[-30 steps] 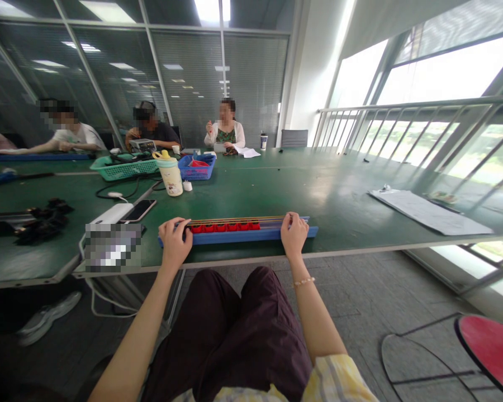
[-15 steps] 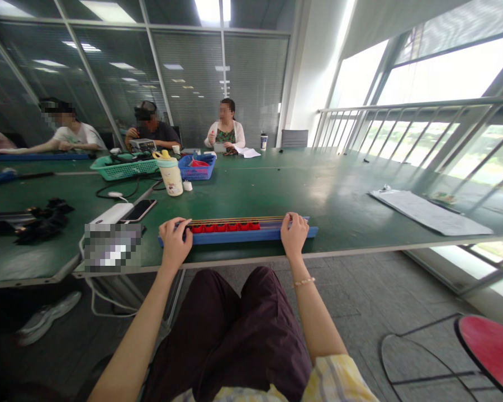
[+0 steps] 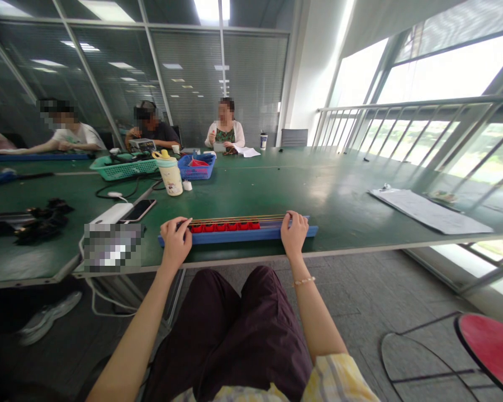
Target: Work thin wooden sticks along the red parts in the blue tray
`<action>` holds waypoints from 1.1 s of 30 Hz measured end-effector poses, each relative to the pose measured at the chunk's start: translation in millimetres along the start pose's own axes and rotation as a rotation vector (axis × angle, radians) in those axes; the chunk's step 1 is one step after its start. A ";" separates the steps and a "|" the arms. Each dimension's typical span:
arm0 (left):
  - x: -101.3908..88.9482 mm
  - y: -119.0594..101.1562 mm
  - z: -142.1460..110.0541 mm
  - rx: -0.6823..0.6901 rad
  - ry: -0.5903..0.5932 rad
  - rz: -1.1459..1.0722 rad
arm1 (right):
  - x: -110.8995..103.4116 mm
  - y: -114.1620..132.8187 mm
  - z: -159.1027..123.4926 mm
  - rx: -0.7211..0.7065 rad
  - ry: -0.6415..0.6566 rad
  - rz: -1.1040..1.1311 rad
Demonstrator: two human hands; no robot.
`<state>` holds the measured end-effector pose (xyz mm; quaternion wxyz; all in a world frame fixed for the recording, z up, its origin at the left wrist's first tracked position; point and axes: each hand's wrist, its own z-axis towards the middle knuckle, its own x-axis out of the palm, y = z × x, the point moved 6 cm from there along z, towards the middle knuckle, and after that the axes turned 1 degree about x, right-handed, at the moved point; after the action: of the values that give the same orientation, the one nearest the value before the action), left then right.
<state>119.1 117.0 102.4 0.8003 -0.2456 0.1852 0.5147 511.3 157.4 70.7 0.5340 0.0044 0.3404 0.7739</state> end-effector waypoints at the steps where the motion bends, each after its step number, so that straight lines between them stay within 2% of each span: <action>1: 0.4 0.1 0.0 0.004 0.001 -0.004 | 0.2 -0.3 0.1 0.000 0.001 0.001; 8: 0.4 -1.4 0.7 0.009 -0.003 -0.022 | -1.8 1.7 1.3 -0.030 -0.028 0.015; 16: 0.2 -1.3 0.9 0.007 -0.011 -0.016 | -10.4 14.0 2.1 -0.142 -0.063 0.102; 33: 2.8 -1.5 1.2 0.032 -0.023 0.001 | -18.3 8.3 2.4 -0.080 -0.107 0.090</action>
<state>121.6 119.3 102.2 0.8060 -0.2267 0.1843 0.5148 513.2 141.9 83.5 0.5157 0.0399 0.2797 0.8088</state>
